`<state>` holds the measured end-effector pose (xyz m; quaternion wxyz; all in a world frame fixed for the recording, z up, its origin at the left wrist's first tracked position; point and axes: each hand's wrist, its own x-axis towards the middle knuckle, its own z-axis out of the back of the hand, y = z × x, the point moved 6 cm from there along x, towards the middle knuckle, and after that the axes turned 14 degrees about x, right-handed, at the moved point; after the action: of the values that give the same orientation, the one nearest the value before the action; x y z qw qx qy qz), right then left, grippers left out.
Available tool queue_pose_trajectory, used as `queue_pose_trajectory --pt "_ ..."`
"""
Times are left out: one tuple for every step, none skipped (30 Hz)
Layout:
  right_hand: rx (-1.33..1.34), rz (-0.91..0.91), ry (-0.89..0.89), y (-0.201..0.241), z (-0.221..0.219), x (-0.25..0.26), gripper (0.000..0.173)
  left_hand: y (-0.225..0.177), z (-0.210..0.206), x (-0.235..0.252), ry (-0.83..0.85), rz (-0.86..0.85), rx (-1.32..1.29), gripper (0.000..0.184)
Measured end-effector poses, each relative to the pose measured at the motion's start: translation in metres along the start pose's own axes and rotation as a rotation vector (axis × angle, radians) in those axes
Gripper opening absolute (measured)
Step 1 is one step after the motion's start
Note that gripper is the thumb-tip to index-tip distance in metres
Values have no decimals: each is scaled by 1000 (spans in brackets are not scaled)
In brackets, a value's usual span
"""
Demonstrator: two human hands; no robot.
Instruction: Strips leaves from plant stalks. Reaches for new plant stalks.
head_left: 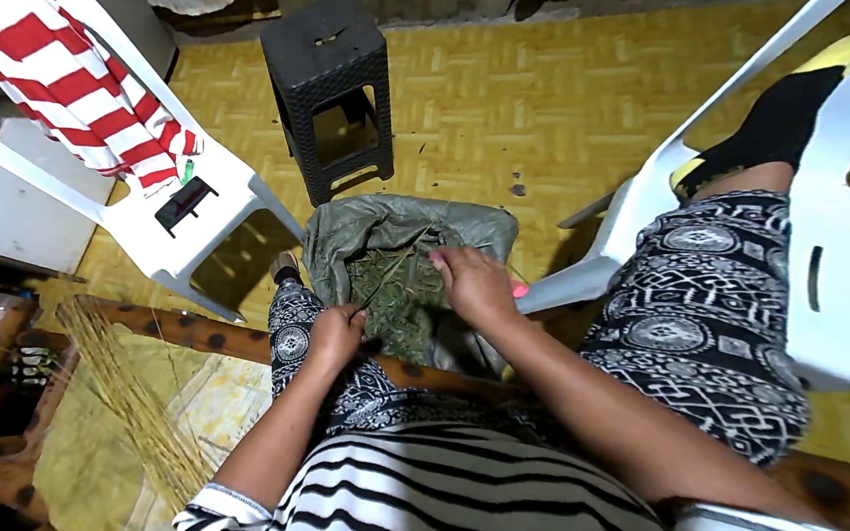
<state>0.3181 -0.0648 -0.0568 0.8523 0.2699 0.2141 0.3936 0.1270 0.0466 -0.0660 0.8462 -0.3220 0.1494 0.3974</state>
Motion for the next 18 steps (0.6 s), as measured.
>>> queue_pose_trajectory --pt "21 -7 11 2 0 -2 38 -1 0 0 -9 6 17 31" --pt "37 -8 28 6 -3 -4 39 -2 0 0 -18 10 37 31" --pt "56 -3 49 11 -6 -7 39 -3 0 0 -25 15 58 32" --pt "73 7 78 16 -10 -11 40 -4 0 0 -31 19 76 33" --pt "81 19 111 21 -14 -14 41 -6 0 -1 -33 22 97 34" --pt "86 30 150 26 -19 -18 41 -8 0 -1 -36 20 120 34" --pt "84 37 188 29 -24 -21 42 -9 0 -2 -40 14 145 34" --pt "78 46 208 31 -28 -24 42 -11 0 -2 -46 9 171 35" --pt "73 49 213 31 -31 -25 41 -13 0 -3 -53 1 203 35" --pt "59 48 208 31 -32 -24 41 -14 0 -4 -63 -7 232 35" --pt "36 44 197 29 -31 -22 41 -14 -1 -5 -80 -15 256 35" --pt "11 40 178 26 -28 -19 41 -14 -1 -7 -107 -27 272 34" --pt "-12 25 162 23 -25 -15 40 -13 -1 -8 -130 -40 280 33" --pt "-21 10 148 19 -21 -12 41 -13 -2 -10 -145 -51 284 33" --pt "-25 6 136 16 -19 -10 40 -12 -2 -11 -154 -57 287 33" --pt "-22 11 130 15 -18 -9 40 -12 -2 -11 -155 -56 287 33" --pt "-12 21 130 16 -19 -10 40 -11 -2 -11 -152 -52 286 34" --pt "6 39 132 18 -20 -12 40 -11 -3 -10 -144 -48 282 34"
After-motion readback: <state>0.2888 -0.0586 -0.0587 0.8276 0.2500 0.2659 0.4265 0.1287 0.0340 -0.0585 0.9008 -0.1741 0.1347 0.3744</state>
